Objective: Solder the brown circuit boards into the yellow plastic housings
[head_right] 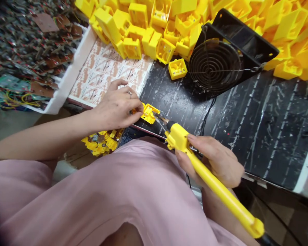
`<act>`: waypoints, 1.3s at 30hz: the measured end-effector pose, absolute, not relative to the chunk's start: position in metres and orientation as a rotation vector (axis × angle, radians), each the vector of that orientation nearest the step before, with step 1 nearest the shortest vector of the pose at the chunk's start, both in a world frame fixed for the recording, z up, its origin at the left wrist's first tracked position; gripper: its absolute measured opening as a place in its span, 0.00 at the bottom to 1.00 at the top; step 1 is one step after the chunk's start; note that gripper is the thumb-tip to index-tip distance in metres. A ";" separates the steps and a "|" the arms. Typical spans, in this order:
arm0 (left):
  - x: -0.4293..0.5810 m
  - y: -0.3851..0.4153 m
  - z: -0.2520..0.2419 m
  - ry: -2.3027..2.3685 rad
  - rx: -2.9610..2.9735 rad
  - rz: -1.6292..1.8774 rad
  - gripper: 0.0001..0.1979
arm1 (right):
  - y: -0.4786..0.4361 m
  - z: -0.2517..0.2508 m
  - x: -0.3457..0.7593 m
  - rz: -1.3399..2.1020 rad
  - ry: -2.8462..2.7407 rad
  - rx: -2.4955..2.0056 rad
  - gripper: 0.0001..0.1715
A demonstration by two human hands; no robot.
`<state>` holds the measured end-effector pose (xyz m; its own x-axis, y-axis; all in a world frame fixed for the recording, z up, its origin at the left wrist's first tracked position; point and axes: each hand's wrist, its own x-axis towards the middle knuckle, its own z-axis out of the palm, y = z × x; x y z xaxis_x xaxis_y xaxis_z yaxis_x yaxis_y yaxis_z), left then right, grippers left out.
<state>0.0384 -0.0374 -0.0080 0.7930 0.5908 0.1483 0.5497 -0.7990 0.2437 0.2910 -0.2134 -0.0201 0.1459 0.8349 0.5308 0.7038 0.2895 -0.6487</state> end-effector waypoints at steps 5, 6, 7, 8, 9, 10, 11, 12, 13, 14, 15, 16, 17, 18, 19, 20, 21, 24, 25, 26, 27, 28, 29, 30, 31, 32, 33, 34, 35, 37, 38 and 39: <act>0.042 -0.031 -0.005 0.940 2.757 0.318 0.11 | -0.204 -0.011 0.285 0.235 -1.776 -1.246 0.18; 0.043 -0.029 -0.005 0.949 2.745 0.320 0.11 | -0.204 -0.010 0.284 0.235 -1.778 -1.318 0.15; 0.044 -0.027 -0.006 0.952 2.738 0.318 0.11 | -0.204 -0.010 0.283 0.208 -1.778 -1.383 0.12; 0.045 -0.025 -0.007 0.951 2.738 0.312 0.11 | -0.204 -0.010 0.282 0.164 -1.779 -1.425 0.11; 0.047 -0.024 -0.008 0.947 2.746 0.306 0.11 | -0.204 -0.011 0.281 0.116 -1.789 -1.430 0.10; 0.048 -0.023 -0.010 0.943 2.760 0.301 0.11 | -0.204 -0.011 0.279 0.065 -1.796 -1.400 0.10; 0.049 -0.022 -0.011 0.939 2.778 0.296 0.12 | -0.203 -0.012 0.277 0.027 -1.804 -1.357 0.10; 0.050 -0.022 -0.012 0.937 2.795 0.289 0.12 | -0.201 -0.012 0.276 0.009 -1.813 -1.331 0.10; 0.051 -0.021 -0.012 0.936 2.810 0.277 0.12 | -0.200 -0.011 0.274 0.001 -1.823 -1.320 0.11; 0.052 -0.021 -0.012 0.934 2.821 0.261 0.12 | -0.198 -0.009 0.272 -0.001 -1.830 -1.326 0.13; 0.052 -0.021 -0.012 0.932 2.829 0.241 0.12 | -0.196 -0.007 0.270 -0.007 -1.838 -1.337 0.13; 0.052 -0.021 -0.011 0.929 2.835 0.221 0.12 | -0.194 -0.004 0.268 -0.012 -1.854 -1.351 0.14; 0.052 -0.020 -0.011 0.923 2.841 0.206 0.12 | -0.192 -0.002 0.267 -0.018 -1.880 -1.353 0.14; 0.052 -0.020 -0.010 0.915 2.847 0.198 0.12 | -0.190 0.001 0.266 -0.033 -1.909 -1.329 0.14; 0.052 -0.019 -0.010 0.905 2.852 0.196 0.12 | -0.188 0.004 0.266 -0.044 -1.938 -1.307 0.14; 0.052 -0.019 -0.010 0.896 2.858 0.197 0.12 | -0.187 0.006 0.267 -0.053 -1.966 -1.288 0.14; 0.051 -0.018 -0.010 0.885 2.863 0.200 0.13 | -0.186 0.007 0.268 -0.055 -1.989 -1.269 0.14; 0.050 -0.016 -0.012 0.858 2.876 0.214 0.12 | -0.189 0.006 0.276 -0.031 -1.987 -1.280 0.11; 0.050 -0.016 -0.013 0.851 2.882 0.222 0.12 | -0.191 0.005 0.279 -0.038 -1.963 -1.320 0.10; 0.050 -0.016 -0.014 0.846 2.888 0.230 0.12 | -0.192 0.003 0.282 -0.061 -1.935 -1.361 0.08; 0.050 -0.015 -0.015 0.842 2.897 0.233 0.12 | -0.194 0.002 0.285 -0.081 -1.909 -1.411 0.06; 0.050 -0.015 -0.015 0.841 2.908 0.231 0.12 | -0.195 0.001 0.287 -0.096 -1.894 -1.440 0.05; 0.050 -0.015 -0.014 0.842 2.920 0.224 0.12 | -0.195 0.001 0.288 -0.100 -1.886 -1.449 0.03; 0.050 -0.015 -0.013 0.843 2.930 0.212 0.12 | -0.194 0.002 0.288 -0.084 -1.898 -1.437 0.04; 0.050 -0.016 -0.012 0.846 2.940 0.198 0.12 | -0.193 0.004 0.287 -0.056 -1.922 -1.418 0.06; 0.050 -0.016 -0.010 0.848 2.947 0.185 0.12 | -0.192 0.006 0.286 -0.026 -1.940 -1.415 0.07; 0.049 -0.017 -0.009 0.848 2.951 0.175 0.13 | -0.191 0.007 0.284 -0.004 -1.937 -1.430 0.08; 0.048 -0.018 -0.007 0.847 2.951 0.171 0.13 | -0.191 0.008 0.283 0.001 -1.909 -1.450 0.08; 0.046 -0.018 -0.006 0.844 2.948 0.174 0.14 | -0.191 0.007 0.282 -0.003 -1.861 -1.465 0.09; 0.043 -0.020 -0.006 0.842 2.925 0.205 0.15 | -0.193 0.003 0.279 -0.017 -1.749 -1.457 0.14; 0.042 -0.020 -0.006 0.846 2.901 0.231 0.14 | -0.194 0.001 0.278 -0.026 -1.706 -1.450 0.17; 0.041 -0.021 -0.007 0.855 2.867 0.259 0.13 | -0.195 -0.002 0.276 -0.035 -1.682 -1.448 0.22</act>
<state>0.0409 -0.0205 -0.0075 0.8241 0.5527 0.1243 0.5289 -0.8292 0.1807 0.2765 -0.1949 -0.0023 0.0781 0.7806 0.6202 0.8054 0.3173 -0.5007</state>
